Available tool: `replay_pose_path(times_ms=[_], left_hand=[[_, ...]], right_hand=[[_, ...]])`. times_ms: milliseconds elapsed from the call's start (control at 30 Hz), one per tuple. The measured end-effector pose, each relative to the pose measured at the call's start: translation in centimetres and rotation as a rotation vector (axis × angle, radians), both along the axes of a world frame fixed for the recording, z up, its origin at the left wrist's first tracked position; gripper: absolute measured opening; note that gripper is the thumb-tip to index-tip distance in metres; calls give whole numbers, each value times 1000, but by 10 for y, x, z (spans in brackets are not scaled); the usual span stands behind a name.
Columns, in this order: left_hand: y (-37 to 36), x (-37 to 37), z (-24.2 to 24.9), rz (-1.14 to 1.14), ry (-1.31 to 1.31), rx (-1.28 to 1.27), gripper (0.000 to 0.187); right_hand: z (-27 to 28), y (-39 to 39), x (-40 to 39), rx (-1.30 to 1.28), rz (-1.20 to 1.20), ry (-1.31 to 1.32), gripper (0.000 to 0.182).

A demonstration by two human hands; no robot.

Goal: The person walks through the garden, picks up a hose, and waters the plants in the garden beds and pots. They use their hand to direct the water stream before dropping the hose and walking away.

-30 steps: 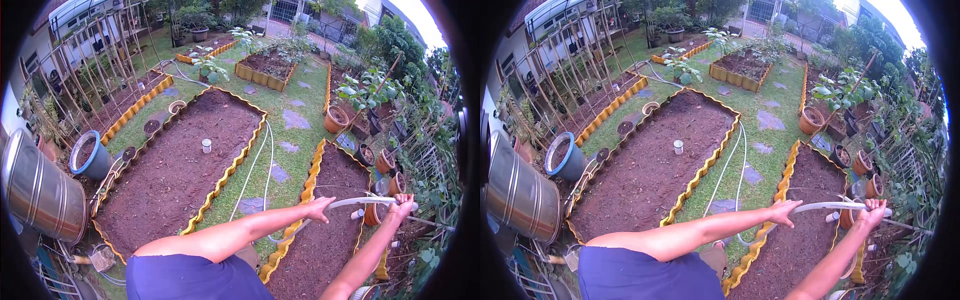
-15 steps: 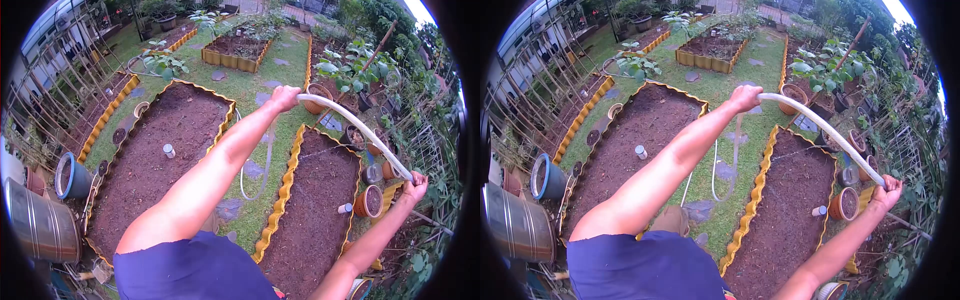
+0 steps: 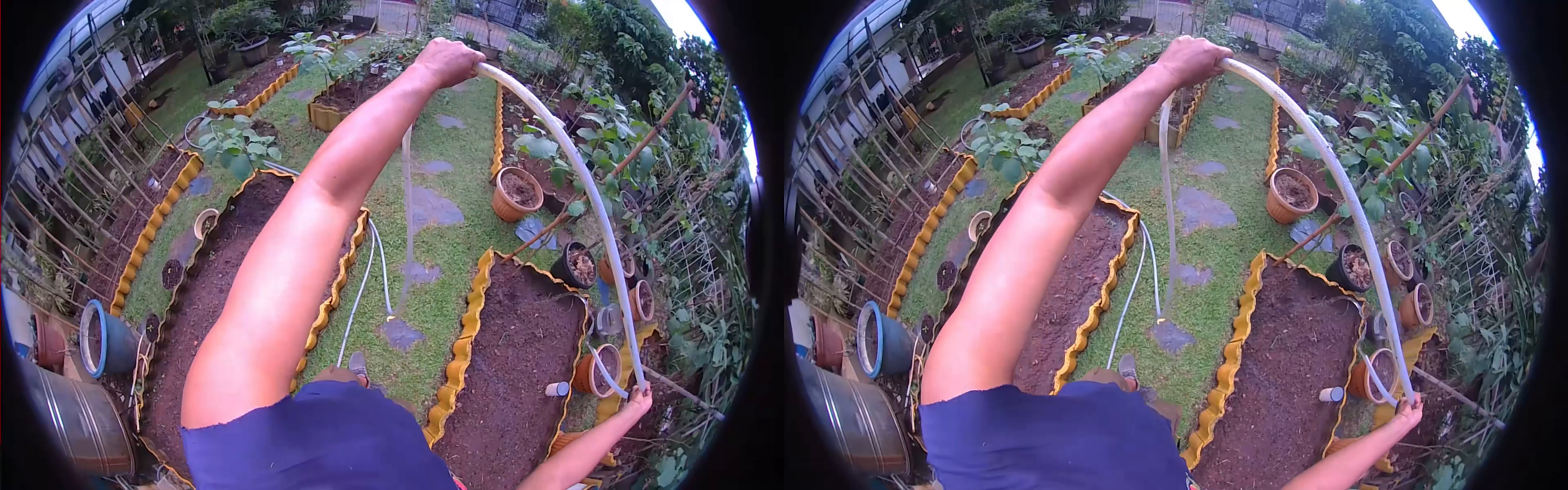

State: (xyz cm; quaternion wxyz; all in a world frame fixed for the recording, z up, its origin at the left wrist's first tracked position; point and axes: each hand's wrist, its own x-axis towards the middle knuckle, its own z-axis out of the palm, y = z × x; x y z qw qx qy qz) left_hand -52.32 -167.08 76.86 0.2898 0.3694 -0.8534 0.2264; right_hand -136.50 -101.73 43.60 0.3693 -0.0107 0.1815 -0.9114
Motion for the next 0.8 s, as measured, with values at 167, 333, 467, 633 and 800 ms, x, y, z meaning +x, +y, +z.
replay_pose_path(times_ms=[167, 333, 467, 633, 800], left_hand=[[-110, 6, -9, 235, 134, 131, 28], [-217, 39, -21, 390, 92, 103, 29], [-311, 59, -6, 502, 276, 63, 25], [-418, 94, 53, 348, 572, -28, 22], [-505, 159, 103, -116, 1181, 125, 11]], right_hand=[[62, -92, 148, 359, -354, -74, 24], [65, -146, 177, 388, -455, -102, 27], [24, -246, 193, 208, -328, -160, 42], [-45, -445, 263, 250, -235, -285, 42], [-78, -604, 368, 497, -89, -472, 38]])
